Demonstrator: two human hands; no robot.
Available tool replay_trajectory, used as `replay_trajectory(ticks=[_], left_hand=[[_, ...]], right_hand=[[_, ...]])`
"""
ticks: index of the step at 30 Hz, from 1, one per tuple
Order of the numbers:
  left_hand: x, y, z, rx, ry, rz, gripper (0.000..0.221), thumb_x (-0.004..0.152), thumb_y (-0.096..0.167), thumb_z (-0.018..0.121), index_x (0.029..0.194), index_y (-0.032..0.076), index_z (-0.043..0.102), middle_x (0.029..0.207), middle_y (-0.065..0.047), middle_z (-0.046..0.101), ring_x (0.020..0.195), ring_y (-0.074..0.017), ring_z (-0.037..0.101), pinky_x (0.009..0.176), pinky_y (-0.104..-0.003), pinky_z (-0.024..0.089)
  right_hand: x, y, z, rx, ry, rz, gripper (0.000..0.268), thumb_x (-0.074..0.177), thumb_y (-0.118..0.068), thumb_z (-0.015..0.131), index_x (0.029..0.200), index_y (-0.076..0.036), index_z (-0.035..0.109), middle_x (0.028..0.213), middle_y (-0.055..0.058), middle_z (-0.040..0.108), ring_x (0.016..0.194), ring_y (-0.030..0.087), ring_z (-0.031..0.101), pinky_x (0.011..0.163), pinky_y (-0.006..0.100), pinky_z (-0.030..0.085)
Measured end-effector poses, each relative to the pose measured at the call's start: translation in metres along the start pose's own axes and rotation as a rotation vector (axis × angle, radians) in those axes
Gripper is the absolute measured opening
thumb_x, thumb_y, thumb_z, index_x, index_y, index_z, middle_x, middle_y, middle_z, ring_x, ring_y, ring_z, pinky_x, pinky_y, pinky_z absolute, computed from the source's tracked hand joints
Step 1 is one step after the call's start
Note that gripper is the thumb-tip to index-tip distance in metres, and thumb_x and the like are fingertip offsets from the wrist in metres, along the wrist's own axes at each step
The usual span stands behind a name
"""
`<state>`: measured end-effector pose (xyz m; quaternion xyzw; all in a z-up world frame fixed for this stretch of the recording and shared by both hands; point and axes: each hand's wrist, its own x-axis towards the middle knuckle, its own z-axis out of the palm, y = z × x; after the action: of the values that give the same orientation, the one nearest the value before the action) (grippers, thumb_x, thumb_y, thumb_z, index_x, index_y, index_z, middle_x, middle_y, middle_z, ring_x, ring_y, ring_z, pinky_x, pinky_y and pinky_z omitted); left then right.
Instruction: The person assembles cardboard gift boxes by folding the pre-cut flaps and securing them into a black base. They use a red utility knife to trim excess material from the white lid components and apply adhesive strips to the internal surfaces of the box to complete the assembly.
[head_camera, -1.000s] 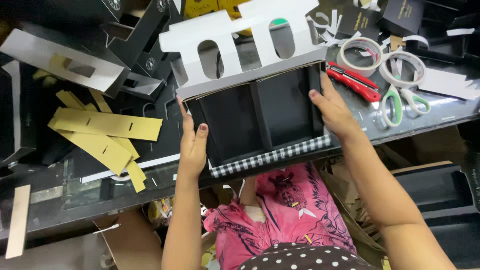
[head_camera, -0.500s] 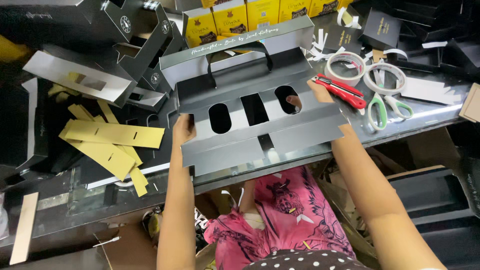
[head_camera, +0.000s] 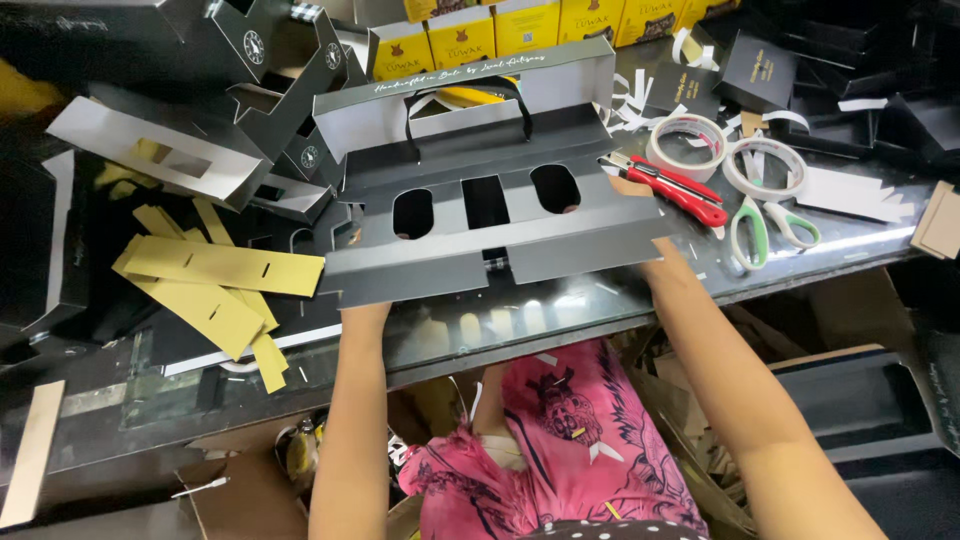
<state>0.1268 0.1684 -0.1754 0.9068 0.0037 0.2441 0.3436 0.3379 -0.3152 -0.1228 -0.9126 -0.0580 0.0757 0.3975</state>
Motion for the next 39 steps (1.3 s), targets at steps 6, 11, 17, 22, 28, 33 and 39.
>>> replay_trajectory(ticks=[6, 11, 17, 22, 28, 33, 39], left_hand=[[0.026, -0.062, -0.007, -0.160, -0.095, 0.154, 0.067, 0.082, 0.029, 0.080, 0.141, 0.004, 0.061, 0.146, -0.023, 0.057, 0.137, -0.0433, 0.050, 0.114, -0.049, 0.042], [0.030, 0.049, 0.001, 0.118, 0.408, 0.107, 0.025, 0.081, 0.011, 0.079, 0.106, 0.009, 0.079, 0.109, -0.016, 0.077, 0.104, -0.0371, 0.071, 0.083, -0.040, 0.060], [0.034, 0.059, 0.008, -0.030, 0.355, -0.036, 0.046, 0.078, 0.008, 0.078, 0.124, 0.006, 0.072, 0.122, -0.020, 0.072, 0.109, -0.0405, 0.068, 0.082, -0.039, 0.064], [0.034, 0.084, -0.002, -0.384, 0.332, -0.133, 0.048, 0.085, 0.020, 0.084, 0.132, 0.015, 0.070, 0.138, -0.007, 0.066, 0.117, -0.0295, 0.068, 0.090, -0.032, 0.064], [0.035, 0.114, -0.016, -0.369, 0.342, -0.115, 0.052, 0.083, 0.020, 0.086, 0.132, 0.014, 0.070, 0.131, -0.007, 0.069, 0.116, -0.0304, 0.069, 0.088, -0.035, 0.064], [0.031, 0.157, -0.043, -0.347, 0.302, -0.176, 0.053, 0.091, 0.021, 0.076, 0.142, 0.013, 0.062, 0.131, -0.013, 0.069, 0.118, -0.0368, 0.067, 0.095, -0.044, 0.061], [0.027, 0.180, -0.061, -0.366, 0.288, -0.176, 0.052, 0.098, 0.027, 0.069, 0.147, 0.013, 0.057, 0.128, -0.015, 0.069, 0.117, -0.0346, 0.068, 0.094, -0.045, 0.062]], right_hand=[[0.008, -0.025, 0.007, -0.146, 0.095, -0.314, 0.032, 0.087, -0.061, 0.070, 0.118, -0.055, 0.063, 0.111, -0.024, 0.069, 0.109, 0.004, 0.067, 0.100, 0.024, 0.050], [-0.007, -0.031, -0.005, -0.149, 0.174, -0.598, 0.032, 0.068, -0.042, 0.087, 0.087, -0.032, 0.065, 0.080, -0.013, 0.065, 0.089, 0.010, 0.069, 0.086, 0.029, 0.055], [-0.100, -0.169, -0.046, 0.129, -0.016, -0.018, 0.076, 0.082, -0.063, 0.079, 0.130, -0.004, 0.068, 0.125, 0.016, 0.070, 0.115, 0.037, 0.064, 0.108, 0.044, 0.044], [-0.049, -0.116, -0.028, -0.339, -0.080, -0.303, 0.075, 0.078, -0.067, 0.072, 0.126, -0.010, 0.069, 0.118, 0.018, 0.069, 0.118, 0.036, 0.062, 0.103, 0.046, 0.048], [-0.055, -0.115, -0.025, -0.166, -0.083, -0.342, 0.056, 0.084, -0.053, 0.069, 0.120, -0.010, 0.065, 0.105, 0.011, 0.060, 0.102, 0.028, 0.055, 0.090, 0.040, 0.043], [-0.064, -0.117, -0.023, -0.018, -0.087, -0.373, 0.041, 0.090, -0.041, 0.067, 0.114, -0.009, 0.062, 0.094, 0.006, 0.052, 0.089, 0.021, 0.049, 0.079, 0.035, 0.039], [-0.077, -0.122, -0.027, 0.165, -0.085, -0.402, 0.023, 0.097, -0.027, 0.065, 0.108, -0.008, 0.058, 0.081, 0.001, 0.042, 0.074, 0.013, 0.042, 0.065, 0.029, 0.034]])
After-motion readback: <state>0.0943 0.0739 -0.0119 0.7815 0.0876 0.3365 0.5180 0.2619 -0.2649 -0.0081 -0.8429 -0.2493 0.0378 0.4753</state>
